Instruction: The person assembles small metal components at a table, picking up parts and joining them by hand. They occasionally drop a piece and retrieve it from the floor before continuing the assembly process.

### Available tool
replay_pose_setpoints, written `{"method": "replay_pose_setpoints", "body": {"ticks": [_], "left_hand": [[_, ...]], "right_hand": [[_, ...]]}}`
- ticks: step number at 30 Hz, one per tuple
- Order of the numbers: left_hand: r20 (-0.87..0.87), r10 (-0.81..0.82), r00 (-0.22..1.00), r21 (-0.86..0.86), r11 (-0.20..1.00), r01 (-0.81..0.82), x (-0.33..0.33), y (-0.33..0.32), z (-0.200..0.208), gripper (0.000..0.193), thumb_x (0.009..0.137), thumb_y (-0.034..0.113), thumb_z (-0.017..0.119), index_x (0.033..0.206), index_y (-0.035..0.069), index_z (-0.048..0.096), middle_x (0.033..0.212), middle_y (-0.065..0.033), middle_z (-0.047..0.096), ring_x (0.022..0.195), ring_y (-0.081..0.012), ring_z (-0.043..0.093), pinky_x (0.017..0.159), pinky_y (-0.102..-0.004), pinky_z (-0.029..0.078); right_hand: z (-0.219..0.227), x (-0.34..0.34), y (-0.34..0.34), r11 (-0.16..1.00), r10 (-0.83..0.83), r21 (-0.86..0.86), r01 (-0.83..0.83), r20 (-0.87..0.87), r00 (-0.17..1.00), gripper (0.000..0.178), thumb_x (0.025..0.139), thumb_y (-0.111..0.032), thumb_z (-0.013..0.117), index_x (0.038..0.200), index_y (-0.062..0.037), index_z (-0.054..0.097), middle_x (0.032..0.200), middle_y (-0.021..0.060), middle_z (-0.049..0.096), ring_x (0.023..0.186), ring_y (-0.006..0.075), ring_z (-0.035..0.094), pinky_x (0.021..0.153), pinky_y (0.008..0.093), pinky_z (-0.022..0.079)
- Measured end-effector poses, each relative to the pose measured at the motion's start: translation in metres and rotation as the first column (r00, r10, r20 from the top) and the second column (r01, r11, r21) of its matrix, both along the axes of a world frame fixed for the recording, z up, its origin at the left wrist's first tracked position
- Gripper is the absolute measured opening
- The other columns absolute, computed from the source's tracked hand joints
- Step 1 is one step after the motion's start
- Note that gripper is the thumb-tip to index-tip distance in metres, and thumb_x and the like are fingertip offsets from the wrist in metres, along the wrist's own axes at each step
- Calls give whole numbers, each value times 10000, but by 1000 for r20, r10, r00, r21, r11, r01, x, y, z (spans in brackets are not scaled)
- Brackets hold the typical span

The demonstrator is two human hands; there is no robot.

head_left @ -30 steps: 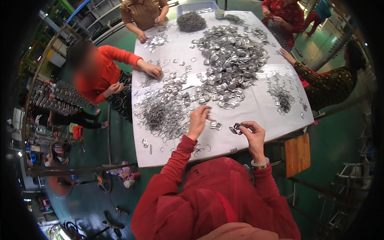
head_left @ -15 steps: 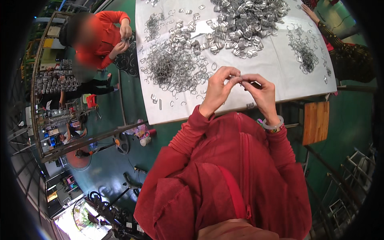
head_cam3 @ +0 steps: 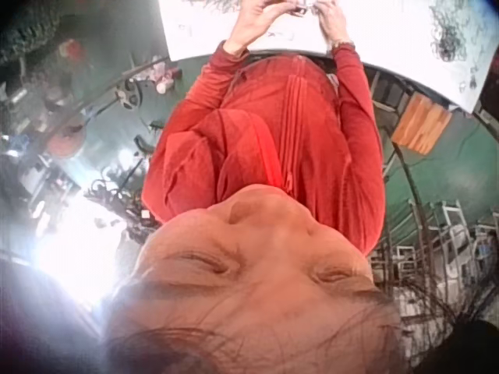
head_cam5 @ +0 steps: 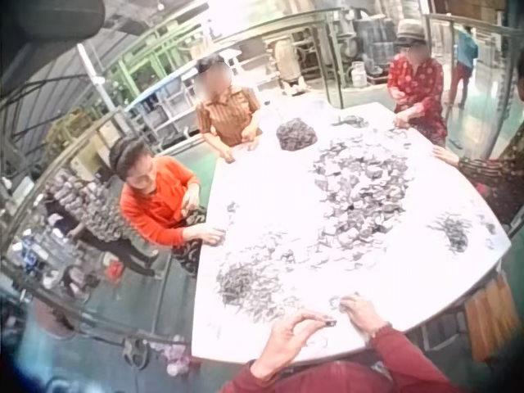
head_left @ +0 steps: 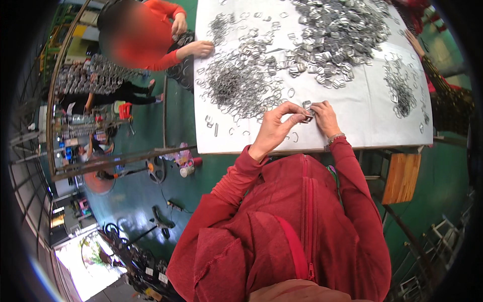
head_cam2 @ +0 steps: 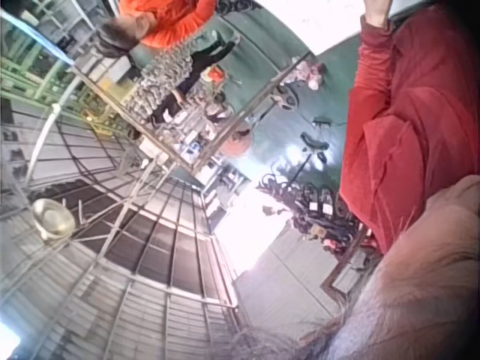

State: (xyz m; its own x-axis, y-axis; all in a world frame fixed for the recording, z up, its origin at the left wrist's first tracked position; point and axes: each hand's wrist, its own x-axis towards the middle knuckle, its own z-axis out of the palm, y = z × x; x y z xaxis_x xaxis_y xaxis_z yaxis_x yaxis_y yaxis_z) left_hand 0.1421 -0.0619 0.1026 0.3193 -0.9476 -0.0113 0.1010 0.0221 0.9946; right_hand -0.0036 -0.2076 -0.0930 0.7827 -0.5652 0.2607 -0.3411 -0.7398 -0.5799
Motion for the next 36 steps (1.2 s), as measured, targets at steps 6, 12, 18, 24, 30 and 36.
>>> {"method": "replay_pose_setpoints", "body": {"ticks": [6, 12, 18, 24, 30, 36], "left_hand": [[171, 17, 985, 57, 998, -27, -3, 13, -26, 114, 872, 70, 606, 938, -11, 653, 908, -68, 669, 838, -123, 621, 757, -252, 485], [296, -49, 954, -6, 999, 53, -4, -19, -30, 143, 840, 126, 646, 909, 3, 622, 836, -81, 666, 796, -188, 645, 718, -297, 496], [396, -101, 912, -100, 983, 153, -9, -64, -11, 288, 830, 165, 677, 957, 10, 470, 826, -108, 623, 785, -231, 649, 699, -345, 503], [320, -178, 931, -34, 979, 199, -16, -80, 3, 346, 801, 154, 704, 1013, 20, 465, 887, -115, 639, 857, -227, 640, 725, -338, 495], [453, -146, 879, 33, 989, 148, 0, -108, -87, 196, 823, 175, 658, 989, 72, 642, 990, -86, 666, 860, -250, 627, 738, -333, 493], [967, -202, 154, 137, 926, 353, 6, -109, -208, 77, 757, 111, 575, 809, 64, 608, 830, -87, 560, 873, -233, 553, 692, -340, 519]], "right_hand": [[28, -3, -14, 876, -233, 462, 137, 156, 960, 256, 836, -49, 585, 1085, -45, 645, 952, 84, 657, 818, 197, 594, 719, 299, 493], [179, -19, 4, 729, -231, 673, 124, 72, 970, 286, 840, -19, 606, 1124, -37, 632, 792, 32, 631, 689, 82, 576, 613, 230, 485], [220, -24, 12, 885, -189, 464, 46, 267, 945, 265, 804, 20, 618, 1053, -50, 673, 774, 80, 647, 672, 104, 615, 601, 234, 503], [226, -36, 3, 759, -327, 652, -8, 391, 860, 245, 812, 81, 594, 1034, 11, 668, 901, 78, 606, 760, 139, 620, 640, 229, 531], [222, -55, -3, 627, -494, 774, 90, 306, 814, 272, 795, 73, 620, 1064, 39, 642, 858, 104, 651, 747, 138, 633, 660, 234, 537], [215, -71, 5, 639, -538, 745, 190, 257, 803, 164, 770, 68, 645, 932, 58, 622, 790, 89, 651, 703, 130, 622, 650, 236, 501]]}}
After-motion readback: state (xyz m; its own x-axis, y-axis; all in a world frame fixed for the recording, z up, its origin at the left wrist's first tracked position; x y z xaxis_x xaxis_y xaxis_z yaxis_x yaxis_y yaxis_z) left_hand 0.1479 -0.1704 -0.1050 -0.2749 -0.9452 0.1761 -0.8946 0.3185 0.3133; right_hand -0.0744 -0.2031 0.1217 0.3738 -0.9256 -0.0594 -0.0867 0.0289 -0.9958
